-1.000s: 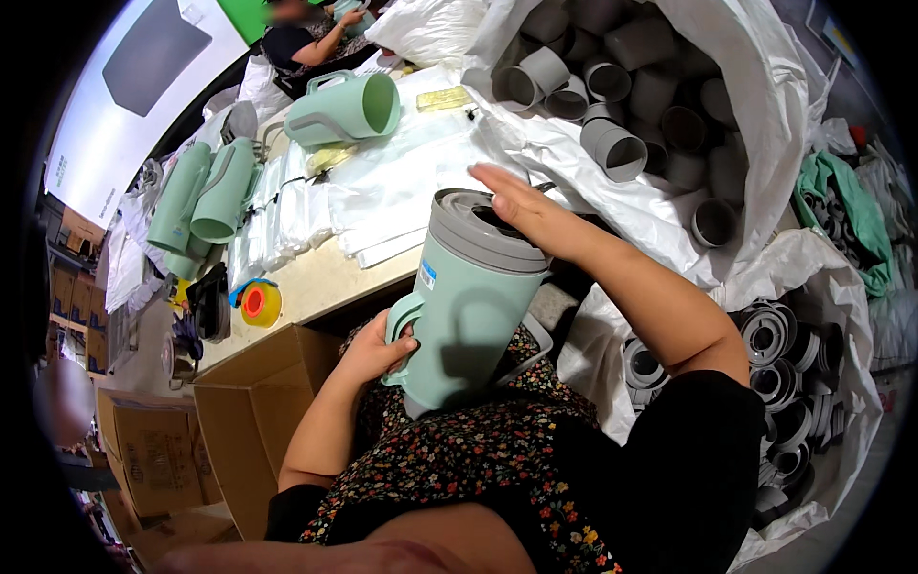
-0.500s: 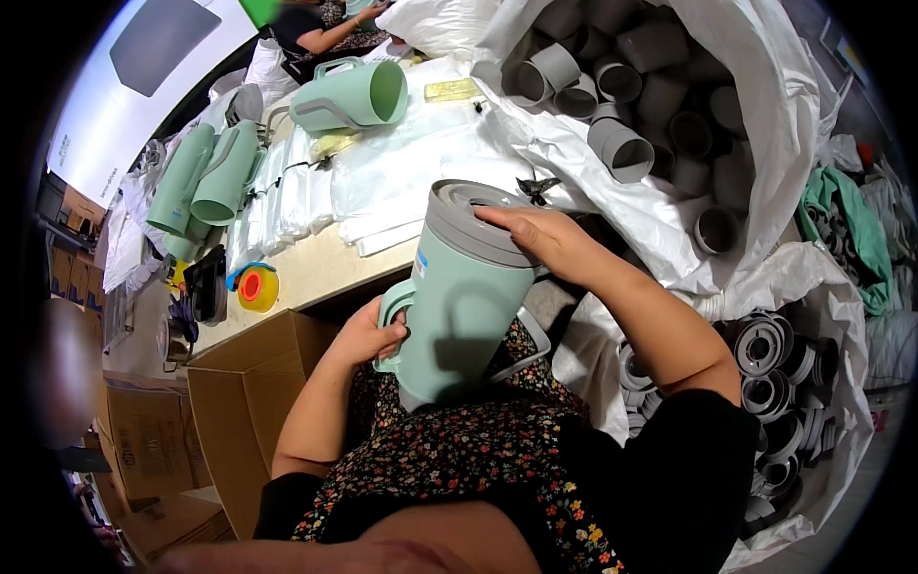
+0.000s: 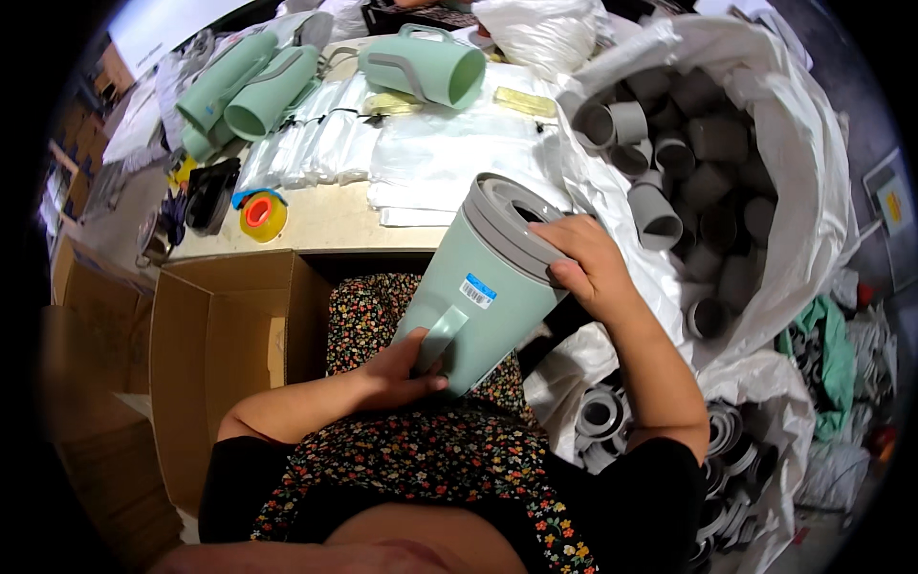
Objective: The person assembles light green plastic pitchers by attaching gray lids and placing them into clear plastic bags. They repeatedly pick up pitcher bodies and lids from a table and a large white sack, secure the lids, and bag the finished units before placing them into a cardboard box.
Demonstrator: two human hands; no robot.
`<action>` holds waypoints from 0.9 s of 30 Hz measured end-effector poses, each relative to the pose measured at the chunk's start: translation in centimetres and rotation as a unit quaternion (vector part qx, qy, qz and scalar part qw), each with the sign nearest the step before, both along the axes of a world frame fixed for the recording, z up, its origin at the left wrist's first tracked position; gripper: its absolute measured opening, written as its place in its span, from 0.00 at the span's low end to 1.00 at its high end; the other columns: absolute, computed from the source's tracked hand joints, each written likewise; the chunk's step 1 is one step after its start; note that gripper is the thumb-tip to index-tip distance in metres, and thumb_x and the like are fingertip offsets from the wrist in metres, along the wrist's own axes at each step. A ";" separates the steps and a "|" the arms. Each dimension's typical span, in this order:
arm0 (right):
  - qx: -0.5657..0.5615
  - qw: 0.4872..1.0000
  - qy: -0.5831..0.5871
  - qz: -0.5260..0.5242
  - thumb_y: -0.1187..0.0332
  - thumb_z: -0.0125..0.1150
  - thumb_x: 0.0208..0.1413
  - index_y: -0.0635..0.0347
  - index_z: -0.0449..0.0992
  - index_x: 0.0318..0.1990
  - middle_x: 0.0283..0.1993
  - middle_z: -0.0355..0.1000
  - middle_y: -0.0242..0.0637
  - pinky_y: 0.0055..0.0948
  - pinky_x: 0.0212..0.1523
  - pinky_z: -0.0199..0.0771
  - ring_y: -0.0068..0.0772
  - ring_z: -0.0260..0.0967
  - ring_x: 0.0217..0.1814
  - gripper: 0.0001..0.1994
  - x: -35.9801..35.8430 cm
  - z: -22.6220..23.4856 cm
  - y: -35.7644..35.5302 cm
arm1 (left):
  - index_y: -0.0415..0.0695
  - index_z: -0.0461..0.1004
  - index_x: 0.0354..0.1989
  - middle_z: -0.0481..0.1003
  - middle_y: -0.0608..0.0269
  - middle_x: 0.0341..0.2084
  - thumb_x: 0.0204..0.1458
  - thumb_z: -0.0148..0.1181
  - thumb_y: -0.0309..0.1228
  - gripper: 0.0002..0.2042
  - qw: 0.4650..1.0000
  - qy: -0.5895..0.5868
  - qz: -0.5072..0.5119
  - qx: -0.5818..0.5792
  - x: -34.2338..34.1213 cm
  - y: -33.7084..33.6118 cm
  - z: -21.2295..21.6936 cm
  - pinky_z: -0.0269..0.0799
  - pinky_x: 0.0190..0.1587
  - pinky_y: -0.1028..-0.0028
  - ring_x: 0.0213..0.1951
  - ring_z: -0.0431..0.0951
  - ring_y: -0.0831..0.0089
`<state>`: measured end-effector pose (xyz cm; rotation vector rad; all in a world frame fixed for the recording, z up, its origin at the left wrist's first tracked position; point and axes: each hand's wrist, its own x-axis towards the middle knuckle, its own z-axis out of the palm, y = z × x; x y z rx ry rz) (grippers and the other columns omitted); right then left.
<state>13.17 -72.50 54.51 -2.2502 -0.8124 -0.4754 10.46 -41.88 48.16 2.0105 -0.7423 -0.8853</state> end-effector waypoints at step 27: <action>0.054 0.970 0.238 0.014 0.52 0.31 0.63 0.68 0.74 0.37 0.42 0.71 0.47 0.33 0.54 0.59 0.42 0.65 0.49 0.28 4.5 0.1 4.7 | 0.33 0.56 0.57 0.65 0.47 0.51 0.57 0.43 0.42 0.26 0.870 -0.321 0.171 -0.334 8.4 2.3 -6.7 0.55 0.57 0.59 0.53 0.64 0.56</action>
